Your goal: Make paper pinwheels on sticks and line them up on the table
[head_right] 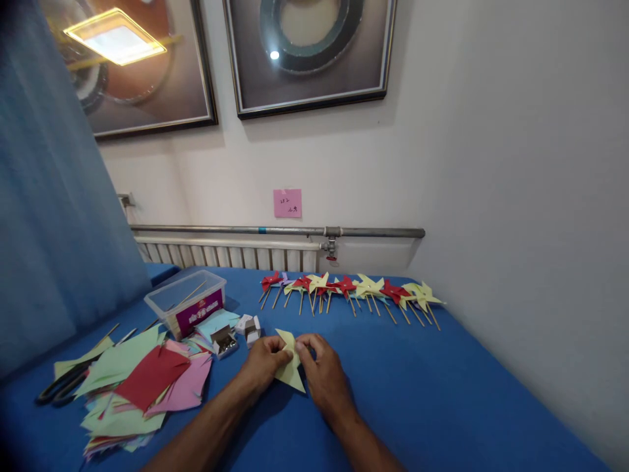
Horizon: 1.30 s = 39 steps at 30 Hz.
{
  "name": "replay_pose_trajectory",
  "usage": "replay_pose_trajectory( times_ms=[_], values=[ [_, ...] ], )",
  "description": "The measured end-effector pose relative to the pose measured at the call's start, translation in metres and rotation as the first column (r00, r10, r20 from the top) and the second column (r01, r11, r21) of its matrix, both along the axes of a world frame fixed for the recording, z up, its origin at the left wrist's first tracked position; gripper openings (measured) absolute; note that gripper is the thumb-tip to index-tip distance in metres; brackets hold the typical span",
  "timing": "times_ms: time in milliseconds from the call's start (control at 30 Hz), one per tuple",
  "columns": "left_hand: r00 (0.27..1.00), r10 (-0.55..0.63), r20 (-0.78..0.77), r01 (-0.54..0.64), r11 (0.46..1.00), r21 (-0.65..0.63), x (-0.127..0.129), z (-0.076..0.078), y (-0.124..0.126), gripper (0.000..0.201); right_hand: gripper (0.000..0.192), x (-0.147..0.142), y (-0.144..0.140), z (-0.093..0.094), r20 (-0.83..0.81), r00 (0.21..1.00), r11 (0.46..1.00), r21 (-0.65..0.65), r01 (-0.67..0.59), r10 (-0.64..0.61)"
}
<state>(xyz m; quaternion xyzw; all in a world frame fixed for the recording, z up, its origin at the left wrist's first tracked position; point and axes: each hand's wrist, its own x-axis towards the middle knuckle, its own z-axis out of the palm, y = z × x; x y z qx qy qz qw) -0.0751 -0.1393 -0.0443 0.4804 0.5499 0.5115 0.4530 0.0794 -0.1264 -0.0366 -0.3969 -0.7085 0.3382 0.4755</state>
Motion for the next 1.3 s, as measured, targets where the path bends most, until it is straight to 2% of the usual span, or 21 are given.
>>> replay_pose_trajectory(
  times_ms=[133,200,300,400,567,800,1100,1233,1300],
  values=[
    [0.999,-0.049,-0.012,0.05,0.999,0.018,0.0,-0.002,-0.001,0.025,0.026,0.001,0.008,-0.006,-0.051,0.996,0.996,-0.063,0.069,-0.072],
    [0.998,-0.066,-0.006,0.066,0.997,0.028,-0.001,-0.003,-0.001,0.026,0.028,0.002,0.012,-0.009,-0.109,0.99,0.992,-0.1,0.081,-0.092],
    [0.997,-0.083,0.003,0.082,0.996,0.035,-0.002,-0.003,-0.001,0.027,0.034,0.004,0.014,-0.009,-0.114,0.993,0.985,-0.171,0.009,-0.029],
    [0.997,-0.08,-0.005,0.08,0.996,0.027,-0.002,-0.002,-0.001,0.026,0.025,0.005,0.012,-0.005,-0.077,0.995,0.973,-0.217,-0.072,0.057],
    [0.998,-0.043,-0.053,0.044,0.999,0.014,-0.001,0.0,-0.001,0.023,0.015,0.002,0.007,0.002,-0.109,0.992,0.976,-0.204,-0.08,0.059],
    [0.988,0.04,-0.151,-0.035,0.999,0.032,-0.002,-0.006,0.001,0.021,0.016,-0.003,-0.003,0.008,0.035,0.999,0.986,-0.167,0.002,0.003],
    [0.998,-0.042,0.052,0.046,0.995,-0.087,-0.004,0.0,0.0,0.031,0.022,-0.002,-0.005,0.005,0.019,0.999,0.987,-0.159,-0.04,0.043],
    [0.997,-0.04,0.067,0.046,0.996,-0.083,-0.004,0.0,0.0,0.032,0.029,-0.001,-0.003,0.004,-0.015,0.996,0.971,-0.224,-0.084,0.083],
    [0.998,-0.033,0.054,0.037,0.997,-0.074,-0.004,0.0,0.001,0.031,0.035,-0.001,-0.002,0.002,-0.041,0.995,0.972,-0.211,-0.102,0.095]
  ],
)
